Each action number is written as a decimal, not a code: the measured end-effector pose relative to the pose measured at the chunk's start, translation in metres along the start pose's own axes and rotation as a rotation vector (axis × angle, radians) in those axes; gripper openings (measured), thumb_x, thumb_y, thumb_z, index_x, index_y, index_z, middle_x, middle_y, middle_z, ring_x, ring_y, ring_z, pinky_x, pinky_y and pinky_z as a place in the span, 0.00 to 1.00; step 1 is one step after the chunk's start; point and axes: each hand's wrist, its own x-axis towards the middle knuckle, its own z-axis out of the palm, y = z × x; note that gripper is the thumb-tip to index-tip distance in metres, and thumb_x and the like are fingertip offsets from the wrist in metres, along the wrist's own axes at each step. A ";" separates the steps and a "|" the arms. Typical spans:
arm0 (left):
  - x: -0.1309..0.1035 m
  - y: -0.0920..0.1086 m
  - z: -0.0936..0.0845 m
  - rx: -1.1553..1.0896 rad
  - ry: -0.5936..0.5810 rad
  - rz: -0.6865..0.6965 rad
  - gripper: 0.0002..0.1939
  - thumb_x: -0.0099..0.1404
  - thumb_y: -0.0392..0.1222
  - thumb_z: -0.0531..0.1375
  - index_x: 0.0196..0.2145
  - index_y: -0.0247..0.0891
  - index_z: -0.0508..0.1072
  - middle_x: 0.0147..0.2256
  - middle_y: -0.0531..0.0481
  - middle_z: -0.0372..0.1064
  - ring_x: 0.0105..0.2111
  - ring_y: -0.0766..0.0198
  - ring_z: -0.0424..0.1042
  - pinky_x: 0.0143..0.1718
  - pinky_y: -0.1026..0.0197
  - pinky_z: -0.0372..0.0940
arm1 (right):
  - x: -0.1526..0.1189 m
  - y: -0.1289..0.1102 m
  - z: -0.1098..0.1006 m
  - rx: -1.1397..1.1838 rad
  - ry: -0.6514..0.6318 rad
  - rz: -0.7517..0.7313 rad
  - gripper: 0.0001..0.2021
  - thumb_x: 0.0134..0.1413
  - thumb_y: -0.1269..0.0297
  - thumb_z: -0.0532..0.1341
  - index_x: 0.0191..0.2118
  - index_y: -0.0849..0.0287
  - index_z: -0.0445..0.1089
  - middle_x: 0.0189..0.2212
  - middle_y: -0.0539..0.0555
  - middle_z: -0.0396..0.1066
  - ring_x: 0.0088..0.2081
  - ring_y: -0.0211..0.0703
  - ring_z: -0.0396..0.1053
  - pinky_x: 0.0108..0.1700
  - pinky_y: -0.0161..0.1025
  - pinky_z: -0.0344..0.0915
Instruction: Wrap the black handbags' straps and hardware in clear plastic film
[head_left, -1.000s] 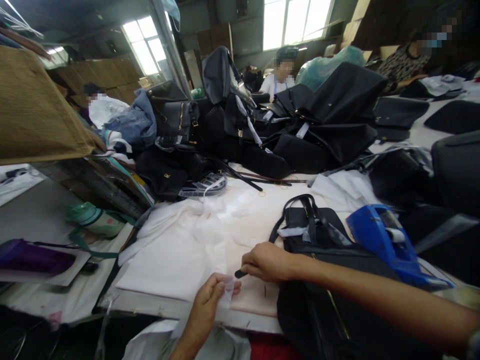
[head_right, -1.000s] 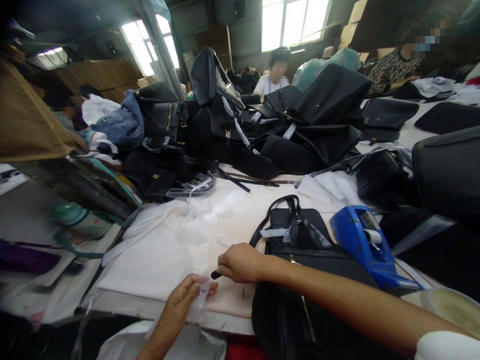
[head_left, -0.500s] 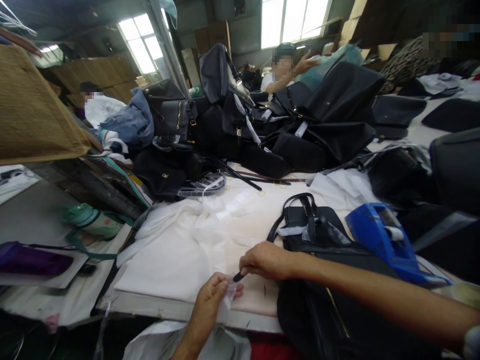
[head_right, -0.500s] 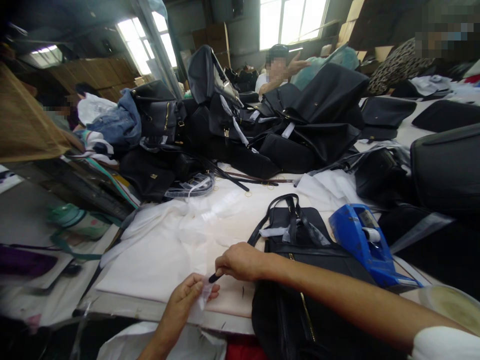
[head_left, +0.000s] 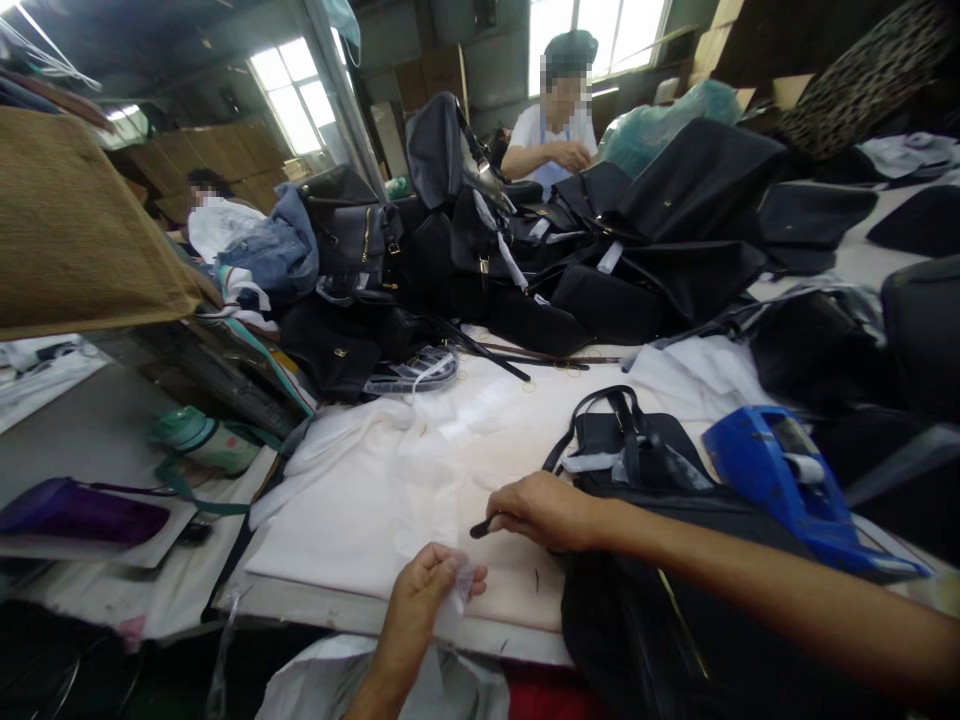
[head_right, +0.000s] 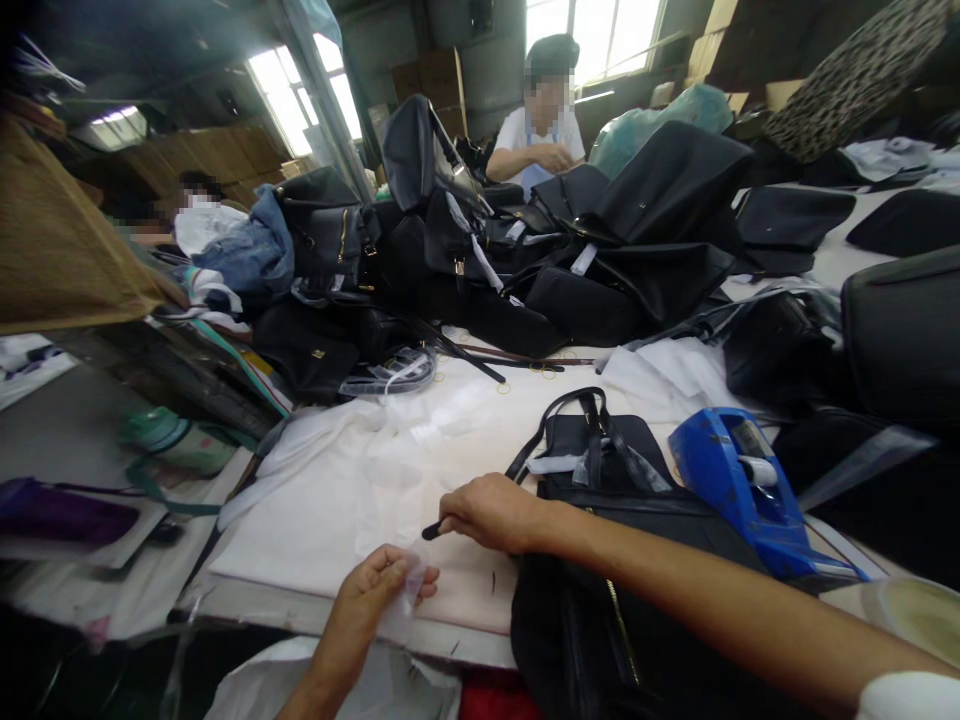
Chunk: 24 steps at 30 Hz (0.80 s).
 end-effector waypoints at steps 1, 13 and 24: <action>0.000 0.001 0.000 -0.015 0.011 -0.012 0.13 0.62 0.49 0.62 0.34 0.36 0.66 0.33 0.43 0.79 0.32 0.58 0.77 0.36 0.60 0.66 | -0.002 0.000 -0.001 0.013 0.010 0.006 0.14 0.64 0.60 0.52 0.45 0.57 0.72 0.38 0.55 0.76 0.38 0.44 0.72 0.36 0.34 0.59; 0.011 -0.013 -0.002 -0.053 0.052 -0.001 0.20 0.51 0.52 0.69 0.27 0.37 0.66 0.28 0.45 0.78 0.30 0.54 0.78 0.36 0.57 0.68 | -0.013 -0.011 0.002 0.061 0.062 0.005 0.14 0.63 0.59 0.52 0.42 0.58 0.73 0.34 0.54 0.76 0.35 0.42 0.72 0.34 0.33 0.59; 0.014 -0.016 0.012 -0.026 -0.018 0.165 0.17 0.54 0.52 0.66 0.28 0.37 0.68 0.27 0.46 0.77 0.25 0.60 0.74 0.32 0.58 0.67 | 0.010 -0.016 0.029 0.071 -0.071 -0.015 0.16 0.56 0.66 0.55 0.51 0.55 0.66 0.32 0.57 0.76 0.36 0.48 0.75 0.35 0.36 0.62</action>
